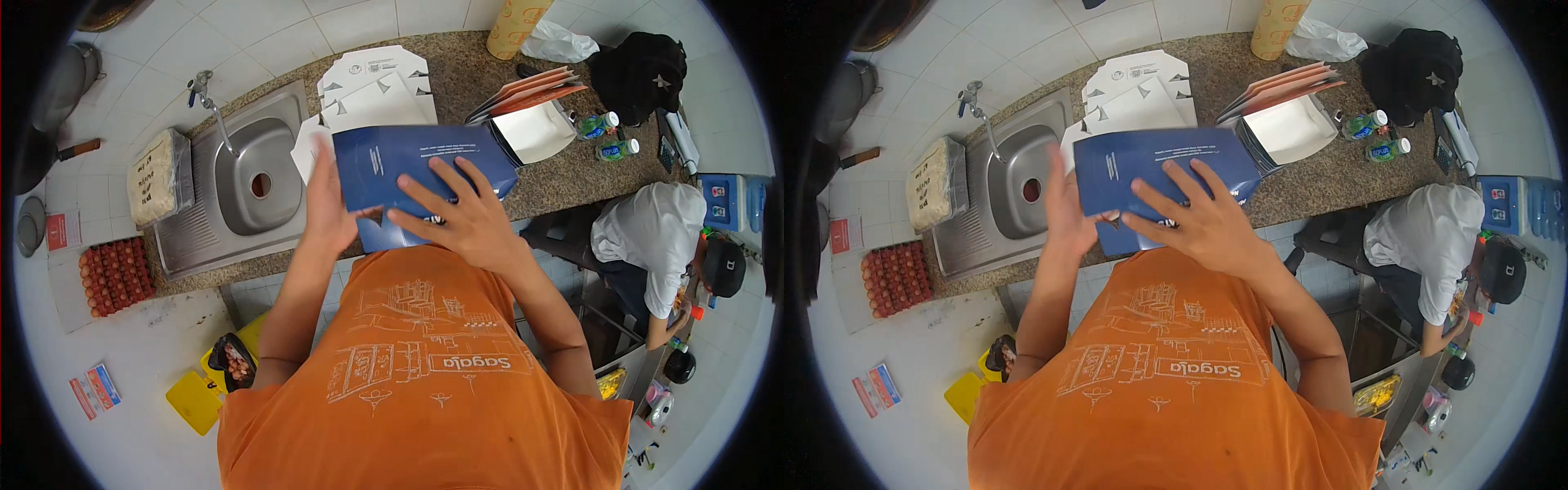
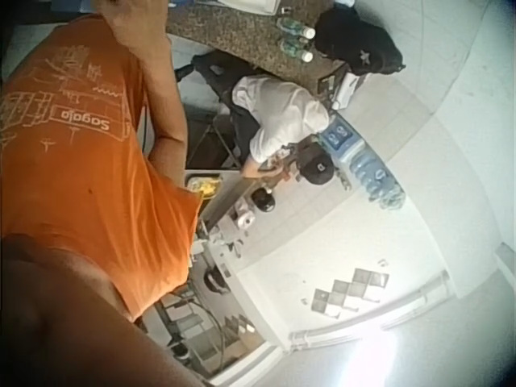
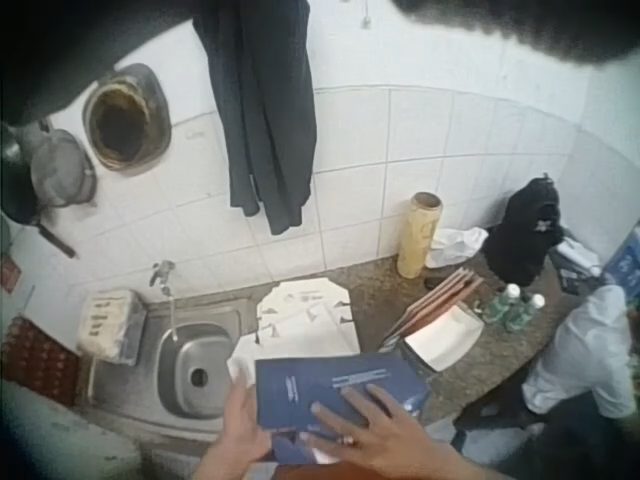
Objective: Folding and assembling cardboard food take-out boxes.
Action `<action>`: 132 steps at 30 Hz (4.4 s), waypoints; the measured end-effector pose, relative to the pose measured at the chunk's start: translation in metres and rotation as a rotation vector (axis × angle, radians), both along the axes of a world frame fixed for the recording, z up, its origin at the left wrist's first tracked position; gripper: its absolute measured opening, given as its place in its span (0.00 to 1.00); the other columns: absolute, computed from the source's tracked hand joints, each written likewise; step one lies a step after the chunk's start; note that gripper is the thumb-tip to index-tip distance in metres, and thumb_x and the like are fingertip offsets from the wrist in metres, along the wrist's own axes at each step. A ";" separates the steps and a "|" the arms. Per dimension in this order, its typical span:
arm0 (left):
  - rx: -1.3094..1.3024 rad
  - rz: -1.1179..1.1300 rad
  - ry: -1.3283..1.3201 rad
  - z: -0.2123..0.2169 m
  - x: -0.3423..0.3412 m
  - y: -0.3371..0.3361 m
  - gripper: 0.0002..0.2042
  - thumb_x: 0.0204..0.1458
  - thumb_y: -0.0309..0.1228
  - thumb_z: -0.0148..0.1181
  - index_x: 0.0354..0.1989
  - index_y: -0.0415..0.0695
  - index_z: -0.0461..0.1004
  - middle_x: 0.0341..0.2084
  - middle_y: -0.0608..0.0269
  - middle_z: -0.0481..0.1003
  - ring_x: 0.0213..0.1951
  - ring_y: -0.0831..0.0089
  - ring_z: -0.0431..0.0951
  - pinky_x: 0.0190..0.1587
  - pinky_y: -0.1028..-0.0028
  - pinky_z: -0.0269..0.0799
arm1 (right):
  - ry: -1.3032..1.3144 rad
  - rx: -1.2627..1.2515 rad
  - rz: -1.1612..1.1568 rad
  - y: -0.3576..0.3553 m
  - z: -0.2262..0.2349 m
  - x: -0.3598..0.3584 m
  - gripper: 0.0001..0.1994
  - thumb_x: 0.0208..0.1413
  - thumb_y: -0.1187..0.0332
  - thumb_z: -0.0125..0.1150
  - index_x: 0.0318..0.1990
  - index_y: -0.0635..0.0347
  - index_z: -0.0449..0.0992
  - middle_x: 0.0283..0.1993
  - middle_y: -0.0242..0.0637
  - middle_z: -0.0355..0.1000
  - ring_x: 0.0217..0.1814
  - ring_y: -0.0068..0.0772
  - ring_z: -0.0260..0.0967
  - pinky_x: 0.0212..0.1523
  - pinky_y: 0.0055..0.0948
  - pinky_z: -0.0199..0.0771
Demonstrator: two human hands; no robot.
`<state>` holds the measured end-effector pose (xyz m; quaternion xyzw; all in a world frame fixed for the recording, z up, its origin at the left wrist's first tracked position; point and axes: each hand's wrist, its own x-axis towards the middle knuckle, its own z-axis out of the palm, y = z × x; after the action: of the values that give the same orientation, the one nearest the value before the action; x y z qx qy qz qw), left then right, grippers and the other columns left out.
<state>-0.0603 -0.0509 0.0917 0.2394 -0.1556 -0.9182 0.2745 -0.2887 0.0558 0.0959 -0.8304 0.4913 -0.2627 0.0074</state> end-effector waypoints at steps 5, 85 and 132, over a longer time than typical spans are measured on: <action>-0.140 0.326 -0.601 0.006 -0.031 0.020 0.17 0.67 0.41 0.59 0.53 0.39 0.75 0.43 0.61 0.81 0.42 0.72 0.83 0.45 0.71 0.82 | -0.246 -0.134 0.030 -0.001 -0.022 0.003 0.26 0.57 0.72 0.58 0.65 0.41 0.73 0.71 0.46 0.65 0.58 0.56 0.75 0.55 0.47 0.80; -1.841 0.126 -0.386 -0.132 -0.191 -0.004 0.26 0.54 0.36 0.69 0.59 0.41 0.68 0.63 0.46 0.66 0.68 0.45 0.62 0.67 0.49 0.63 | -0.146 0.044 -0.392 0.020 0.020 -0.113 0.09 0.58 0.66 0.68 0.37 0.63 0.82 0.34 0.45 0.79 0.36 0.54 0.77 0.39 0.45 0.75; -1.501 -0.297 -0.974 -0.232 -0.023 -0.053 0.13 0.57 0.32 0.66 0.49 0.43 0.80 0.41 0.47 0.80 0.47 0.50 0.79 0.53 0.62 0.74 | -0.302 0.085 -0.551 0.059 -0.071 -0.051 0.11 0.62 0.69 0.64 0.51 0.61 0.79 0.49 0.45 0.81 0.53 0.51 0.79 0.65 0.52 0.70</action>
<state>-0.0828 -0.1040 -0.1401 0.3369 -0.8414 -0.3983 0.1411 -0.3400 0.1146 0.0251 -0.6165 0.7018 -0.3542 0.0434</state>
